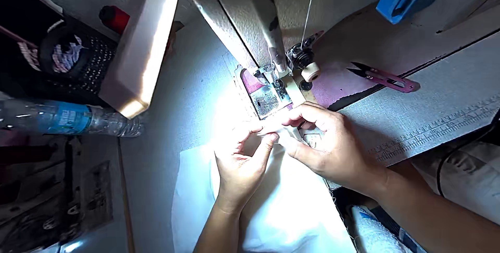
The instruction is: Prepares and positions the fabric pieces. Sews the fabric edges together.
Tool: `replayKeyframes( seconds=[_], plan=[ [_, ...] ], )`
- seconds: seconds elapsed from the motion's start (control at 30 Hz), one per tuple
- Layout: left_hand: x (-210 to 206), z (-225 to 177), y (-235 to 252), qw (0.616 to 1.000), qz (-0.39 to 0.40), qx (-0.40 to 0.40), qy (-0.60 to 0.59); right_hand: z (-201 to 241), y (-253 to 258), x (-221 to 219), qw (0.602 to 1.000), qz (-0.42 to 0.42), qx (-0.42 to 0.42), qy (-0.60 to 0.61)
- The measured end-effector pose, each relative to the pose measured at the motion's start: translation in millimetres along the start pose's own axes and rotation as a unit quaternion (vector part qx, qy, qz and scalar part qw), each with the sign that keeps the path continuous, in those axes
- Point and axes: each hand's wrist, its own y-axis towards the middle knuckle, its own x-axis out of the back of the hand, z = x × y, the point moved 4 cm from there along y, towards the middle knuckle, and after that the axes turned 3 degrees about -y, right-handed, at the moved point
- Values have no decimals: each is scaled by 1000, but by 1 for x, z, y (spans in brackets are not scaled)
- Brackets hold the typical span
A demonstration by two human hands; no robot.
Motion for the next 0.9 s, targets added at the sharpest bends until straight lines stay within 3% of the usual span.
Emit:
replayKeyframes(
  seconds=[0.13, 0.33, 0.57, 0.9],
  plan=[
    [1, -10, 7, 999, 20, 29, 28, -2, 4, -4, 999, -34, -6, 33],
    [8, -23, 25, 995, 59, 68, 53, 6, 6, -4, 998, -19, -19, 51],
    [10, -28, 26, 994, 48, 83, 52, 10, 2, -5, 994, -70, 13, 82],
    [9, -33, 22, 995, 38, 77, 60, 17, 2, -8, 993, -112, 43, 7]
  ],
)
